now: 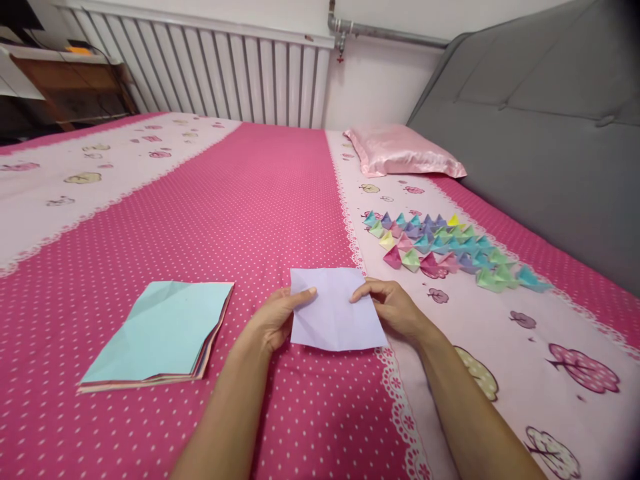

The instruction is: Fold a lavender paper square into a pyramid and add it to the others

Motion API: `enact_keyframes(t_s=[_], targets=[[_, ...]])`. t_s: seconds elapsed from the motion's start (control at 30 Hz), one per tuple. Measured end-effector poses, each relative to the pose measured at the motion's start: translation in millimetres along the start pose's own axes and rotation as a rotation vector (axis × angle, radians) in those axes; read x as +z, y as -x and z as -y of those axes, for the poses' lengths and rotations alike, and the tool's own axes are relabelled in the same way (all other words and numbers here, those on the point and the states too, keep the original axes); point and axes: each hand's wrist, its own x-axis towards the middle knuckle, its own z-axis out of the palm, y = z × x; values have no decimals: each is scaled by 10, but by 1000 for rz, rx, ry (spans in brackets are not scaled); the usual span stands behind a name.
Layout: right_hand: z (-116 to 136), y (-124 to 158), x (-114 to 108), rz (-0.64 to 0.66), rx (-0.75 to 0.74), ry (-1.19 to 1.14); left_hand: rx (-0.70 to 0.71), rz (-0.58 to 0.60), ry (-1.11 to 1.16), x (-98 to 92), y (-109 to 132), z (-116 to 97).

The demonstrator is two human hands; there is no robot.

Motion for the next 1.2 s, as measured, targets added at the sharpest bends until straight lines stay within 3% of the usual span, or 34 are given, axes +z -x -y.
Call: enact_keyframes(t_s=[0.17,0.4,0.73,0.9,1.1,1.2], targets=[[-15,-2,22,-1,-16,19,11,-81,-15,17,-17,9],[-61,-7,34,77,-4,15,3,-82,-8,12,-24,16],[-36,-52,53,-3,-55,79,40,-148,-31,37,-45,2],[-5,-66,201,-211,12,-20,130,-140,90,43,-45,-7],[-28,-64,381,-512,73,-69,197,124,254,97,25,-17],[-25,-50,442,-586,82,-37,245,102,180,94,-9,36]])
